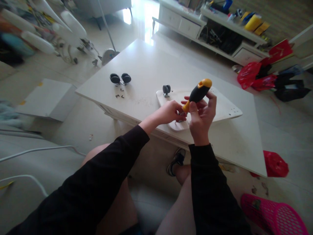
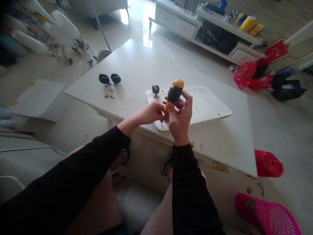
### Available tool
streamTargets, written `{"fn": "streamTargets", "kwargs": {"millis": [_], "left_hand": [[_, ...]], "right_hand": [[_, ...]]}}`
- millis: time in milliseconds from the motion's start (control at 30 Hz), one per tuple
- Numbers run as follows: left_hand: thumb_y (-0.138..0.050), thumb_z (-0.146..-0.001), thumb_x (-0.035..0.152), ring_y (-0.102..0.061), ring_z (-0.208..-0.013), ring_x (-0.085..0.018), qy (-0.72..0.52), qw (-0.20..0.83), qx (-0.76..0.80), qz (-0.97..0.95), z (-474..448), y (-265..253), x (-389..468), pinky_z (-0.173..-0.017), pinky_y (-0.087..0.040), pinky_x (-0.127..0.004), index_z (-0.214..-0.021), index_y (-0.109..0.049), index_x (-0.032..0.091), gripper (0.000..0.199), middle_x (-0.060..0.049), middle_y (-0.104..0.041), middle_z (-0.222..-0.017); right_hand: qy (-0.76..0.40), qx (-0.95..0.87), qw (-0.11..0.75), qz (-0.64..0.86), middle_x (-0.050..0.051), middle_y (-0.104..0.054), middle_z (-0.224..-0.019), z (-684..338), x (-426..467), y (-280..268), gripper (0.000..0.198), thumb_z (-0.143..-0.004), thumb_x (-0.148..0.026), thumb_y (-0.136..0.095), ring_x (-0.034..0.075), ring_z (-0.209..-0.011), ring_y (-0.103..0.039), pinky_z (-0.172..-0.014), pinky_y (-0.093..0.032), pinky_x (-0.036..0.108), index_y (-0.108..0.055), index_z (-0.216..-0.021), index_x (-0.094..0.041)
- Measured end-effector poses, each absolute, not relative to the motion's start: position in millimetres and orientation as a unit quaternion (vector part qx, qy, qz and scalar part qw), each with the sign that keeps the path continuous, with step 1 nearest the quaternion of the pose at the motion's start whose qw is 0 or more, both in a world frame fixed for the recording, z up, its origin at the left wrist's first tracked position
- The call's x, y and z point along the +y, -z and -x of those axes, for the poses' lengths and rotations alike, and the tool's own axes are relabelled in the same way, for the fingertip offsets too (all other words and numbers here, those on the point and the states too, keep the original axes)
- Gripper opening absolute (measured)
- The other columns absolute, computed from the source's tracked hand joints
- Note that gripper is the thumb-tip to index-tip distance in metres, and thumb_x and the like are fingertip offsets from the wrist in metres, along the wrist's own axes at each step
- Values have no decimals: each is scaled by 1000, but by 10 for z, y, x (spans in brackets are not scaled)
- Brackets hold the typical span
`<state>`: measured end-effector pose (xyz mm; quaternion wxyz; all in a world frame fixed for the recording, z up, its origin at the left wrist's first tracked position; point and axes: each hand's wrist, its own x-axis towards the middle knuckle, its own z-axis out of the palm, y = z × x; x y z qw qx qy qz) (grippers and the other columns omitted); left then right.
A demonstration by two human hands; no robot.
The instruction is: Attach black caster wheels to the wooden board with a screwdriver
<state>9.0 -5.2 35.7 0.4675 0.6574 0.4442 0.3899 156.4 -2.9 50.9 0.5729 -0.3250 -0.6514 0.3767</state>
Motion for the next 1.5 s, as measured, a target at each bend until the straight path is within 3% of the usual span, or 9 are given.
{"fn": "streamTargets", "kwargs": {"millis": [133,367,700,1167,1367,1500], "left_hand": [[-82,-79,14,-62,-64,-11,-363,469,448,-668,-23,-431,-70,-66,-49,-27,-89,-83,12,11,-5,-76,-78],[-75,-76,6,-64,-69,-14,-264,358,557,-701,-36,-401,-112,-70,-50,-29,-84,-84,14,14,-6,-76,-77],[-83,-83,32,-71,-81,-24,-193,339,689,-611,-262,-411,-206,-77,-53,-36,-92,-89,23,14,-10,-80,-84],[-79,-84,29,-71,-86,-24,-196,336,692,-608,-341,-279,-239,-78,-53,-35,-93,-86,24,13,-9,-80,-97],[-78,-88,41,-71,-87,-26,-199,321,698,-609,-343,-241,-223,-78,-52,-36,-93,-84,21,22,-12,-79,-92],[-80,-82,30,-71,-84,-24,-214,354,685,-600,-324,-232,-213,-77,-52,-35,-91,-86,23,13,-9,-80,-90]], "right_hand": [[-344,-635,615,317,-1,-76,-103,-1611,-13,-570,42,-95,-42,-72,17,-84,-79,-77,-67,37,-48,-128,-32],[-316,-506,710,374,-4,-73,-97,-1783,173,-591,38,-95,-39,-65,14,-75,-76,-60,-62,28,-43,-124,-32],[-320,-507,707,377,-3,-72,-98,-1769,166,-566,40,-93,-39,-67,13,-73,-75,-59,-61,26,-43,-125,-31],[-312,-514,704,378,-3,-74,-93,-1793,155,-561,41,-90,-41,-71,13,-67,-73,-53,-57,25,-47,-122,-30],[-317,-513,699,384,-4,-74,-93,-1795,131,-588,39,-90,-38,-71,12,-68,-73,-54,-58,25,-48,-121,-29],[-320,-511,703,378,-4,-74,-91,-1800,132,-587,39,-90,-36,-71,12,-66,-73,-52,-57,24,-49,-121,-29]]}}
